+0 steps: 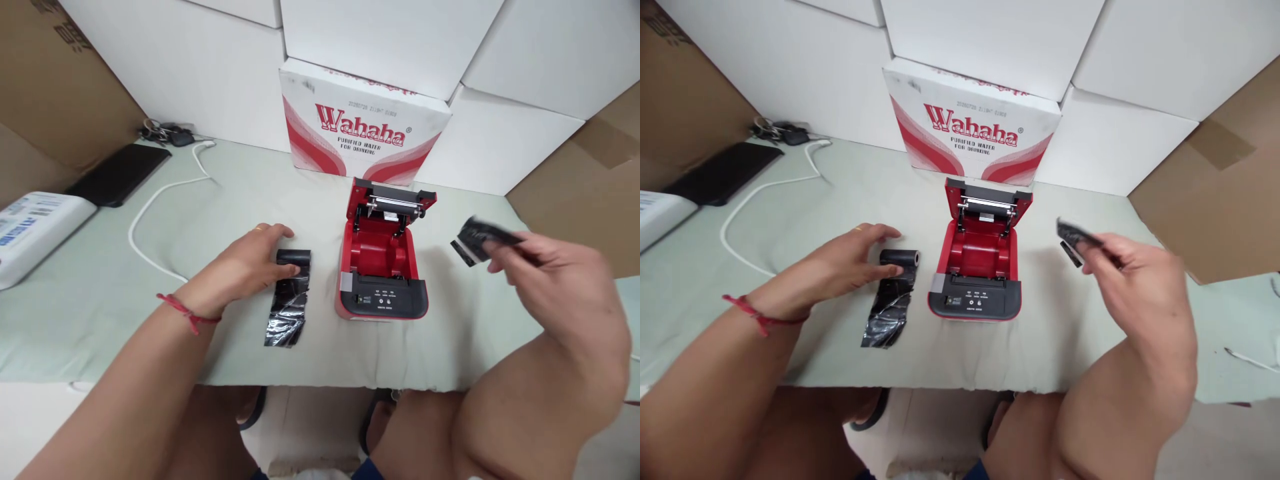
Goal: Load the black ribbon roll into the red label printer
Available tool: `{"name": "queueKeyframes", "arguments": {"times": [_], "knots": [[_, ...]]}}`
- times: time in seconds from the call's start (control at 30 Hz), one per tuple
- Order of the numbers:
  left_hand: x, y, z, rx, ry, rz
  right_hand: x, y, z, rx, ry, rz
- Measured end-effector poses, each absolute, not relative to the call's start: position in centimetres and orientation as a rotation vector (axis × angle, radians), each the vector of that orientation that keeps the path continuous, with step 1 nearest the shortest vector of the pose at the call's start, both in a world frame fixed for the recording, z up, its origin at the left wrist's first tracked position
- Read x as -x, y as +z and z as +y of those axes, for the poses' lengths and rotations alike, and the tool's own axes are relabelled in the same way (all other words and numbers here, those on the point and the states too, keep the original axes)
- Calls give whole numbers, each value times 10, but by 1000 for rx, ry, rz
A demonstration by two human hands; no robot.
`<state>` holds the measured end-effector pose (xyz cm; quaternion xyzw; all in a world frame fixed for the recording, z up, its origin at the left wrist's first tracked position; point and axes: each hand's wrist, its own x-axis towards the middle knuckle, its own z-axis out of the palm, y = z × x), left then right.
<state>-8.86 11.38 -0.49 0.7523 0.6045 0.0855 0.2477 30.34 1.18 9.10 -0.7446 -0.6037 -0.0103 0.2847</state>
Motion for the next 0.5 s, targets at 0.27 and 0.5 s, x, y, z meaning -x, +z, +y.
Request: {"name": "queueKeyframes", "arguments": {"times": [0.27, 0.5], "knots": [[86, 5, 116, -1976, 190, 1685, -307, 81, 1, 1929, 549, -2332], [83, 41, 103, -1286, 1010, 1266, -296, 105, -17, 1723, 259, -2098]]}}
